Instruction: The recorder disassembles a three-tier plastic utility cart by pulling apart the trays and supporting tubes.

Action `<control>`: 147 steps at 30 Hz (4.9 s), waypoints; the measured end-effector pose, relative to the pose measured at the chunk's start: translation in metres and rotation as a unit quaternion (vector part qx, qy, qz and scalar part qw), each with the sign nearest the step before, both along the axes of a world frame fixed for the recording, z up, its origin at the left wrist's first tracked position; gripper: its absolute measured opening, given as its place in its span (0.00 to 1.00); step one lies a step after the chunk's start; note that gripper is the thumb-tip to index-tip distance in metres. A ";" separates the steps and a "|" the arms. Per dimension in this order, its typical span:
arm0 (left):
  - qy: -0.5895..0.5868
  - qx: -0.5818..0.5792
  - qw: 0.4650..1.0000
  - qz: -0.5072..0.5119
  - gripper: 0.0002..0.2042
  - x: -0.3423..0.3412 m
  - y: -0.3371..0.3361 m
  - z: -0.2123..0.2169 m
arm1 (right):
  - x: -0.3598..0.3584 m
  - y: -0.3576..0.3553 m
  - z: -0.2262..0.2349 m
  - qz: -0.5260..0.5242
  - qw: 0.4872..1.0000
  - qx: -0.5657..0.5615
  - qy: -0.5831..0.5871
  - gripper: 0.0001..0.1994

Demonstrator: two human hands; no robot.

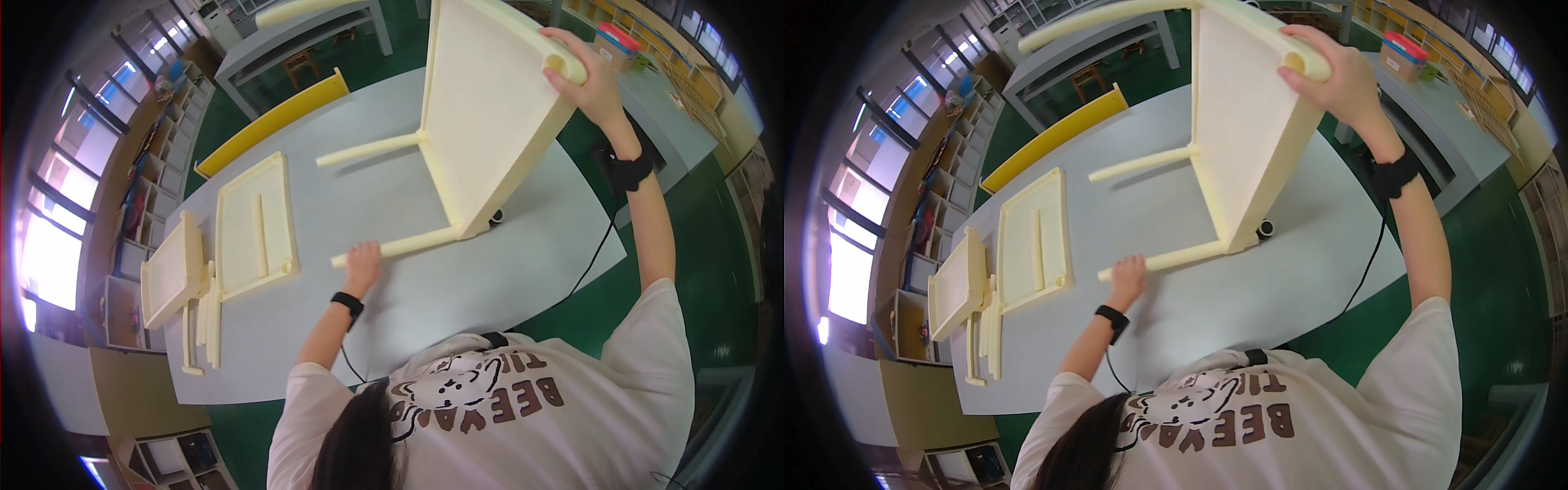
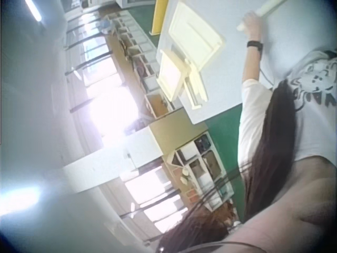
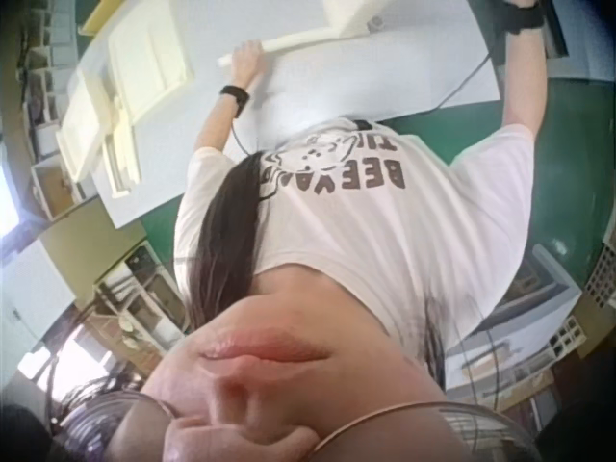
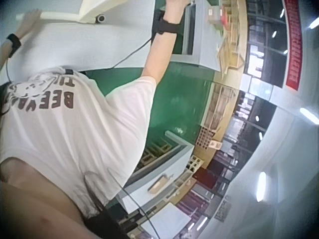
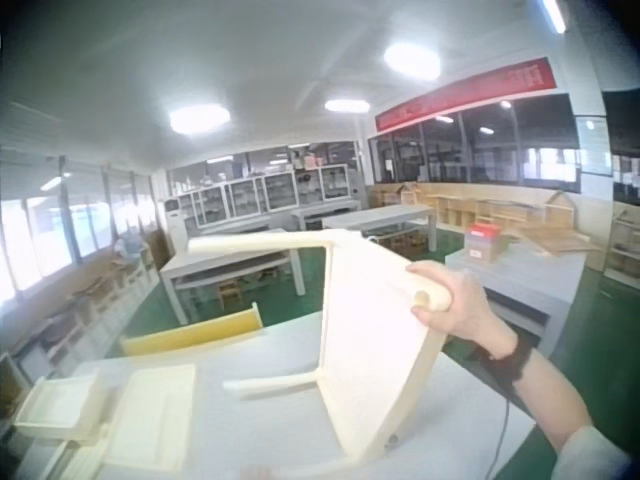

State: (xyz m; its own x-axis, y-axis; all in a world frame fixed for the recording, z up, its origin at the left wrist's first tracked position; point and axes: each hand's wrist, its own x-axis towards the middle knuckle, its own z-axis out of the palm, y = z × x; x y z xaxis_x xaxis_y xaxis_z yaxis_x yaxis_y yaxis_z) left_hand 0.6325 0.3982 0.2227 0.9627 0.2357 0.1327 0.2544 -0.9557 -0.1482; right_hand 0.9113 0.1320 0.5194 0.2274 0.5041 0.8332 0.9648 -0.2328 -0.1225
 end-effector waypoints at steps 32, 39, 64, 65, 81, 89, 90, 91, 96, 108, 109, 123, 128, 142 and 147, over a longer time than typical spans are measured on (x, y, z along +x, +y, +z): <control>0.138 0.362 0.906 -0.169 0.04 -0.020 0.048 0.237 | -0.018 -0.064 -0.270 0.073 0.742 0.228 0.626 0.25; 0.068 0.420 0.874 -0.233 0.18 -0.016 -0.007 0.266 | -0.009 -0.068 -0.291 0.081 0.714 0.191 0.669 0.25; -0.088 -0.765 0.529 -0.357 0.13 0.027 0.069 0.219 | -0.130 0.159 -0.200 0.286 0.886 -0.351 0.095 0.38; -0.089 -0.763 0.530 -0.358 0.13 0.029 0.064 0.221 | -0.131 0.170 -0.207 0.286 0.887 -0.350 0.093 0.38; -0.278 -0.740 0.593 -0.154 0.10 0.007 0.033 0.225 | -0.160 0.197 -0.242 0.185 0.822 -0.528 0.107 0.46; -0.408 -0.682 0.604 -0.058 0.07 0.001 0.025 0.225 | -0.166 0.194 -0.243 0.185 0.820 -0.521 0.147 0.47; -0.410 -0.681 0.605 -0.056 0.07 0.000 0.022 0.226 | -0.167 0.194 -0.241 0.179 0.816 -0.529 0.152 0.47; -0.439 -0.674 0.593 -0.042 0.07 0.001 0.019 0.227 | -0.167 0.194 -0.240 0.173 0.811 -0.536 0.157 0.47; -0.518 -0.634 0.575 0.005 0.06 0.002 0.007 0.228 | -0.168 0.193 -0.242 0.177 0.810 -0.536 0.162 0.48; -0.650 -0.482 0.572 0.132 0.06 0.018 0.007 0.227 | -0.169 0.196 -0.243 0.183 0.808 -0.530 0.178 0.47; -0.611 -0.513 0.596 0.095 0.06 0.018 0.007 0.227 | -0.167 0.196 -0.242 0.179 0.807 -0.533 0.180 0.47; -0.234 -0.747 0.596 -0.179 0.09 0.000 0.031 0.202 | -0.173 0.188 -0.244 0.166 0.811 -0.525 0.195 0.47; -0.333 -0.725 0.593 -0.107 0.07 -0.004 0.024 0.205 | -0.177 0.188 -0.240 0.165 0.813 -0.519 0.206 0.48; -0.627 -0.563 0.532 0.082 0.04 -0.007 0.007 0.204 | -0.181 0.185 -0.244 0.161 0.819 -0.505 0.220 0.48; -0.750 -0.449 0.484 -0.036 0.11 -0.063 0.059 0.315 | -0.186 0.193 -0.237 0.173 0.819 -0.502 0.218 0.50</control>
State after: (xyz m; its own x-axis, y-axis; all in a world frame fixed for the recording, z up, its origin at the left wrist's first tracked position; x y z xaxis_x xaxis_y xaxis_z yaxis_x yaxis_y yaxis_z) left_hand 0.5696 0.4575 0.5380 -0.0482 0.8195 0.5710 -0.6071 -0.4780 0.6348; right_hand 0.7254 0.3249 0.2829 0.0913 0.9824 -0.1628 0.9095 -0.1488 -0.3880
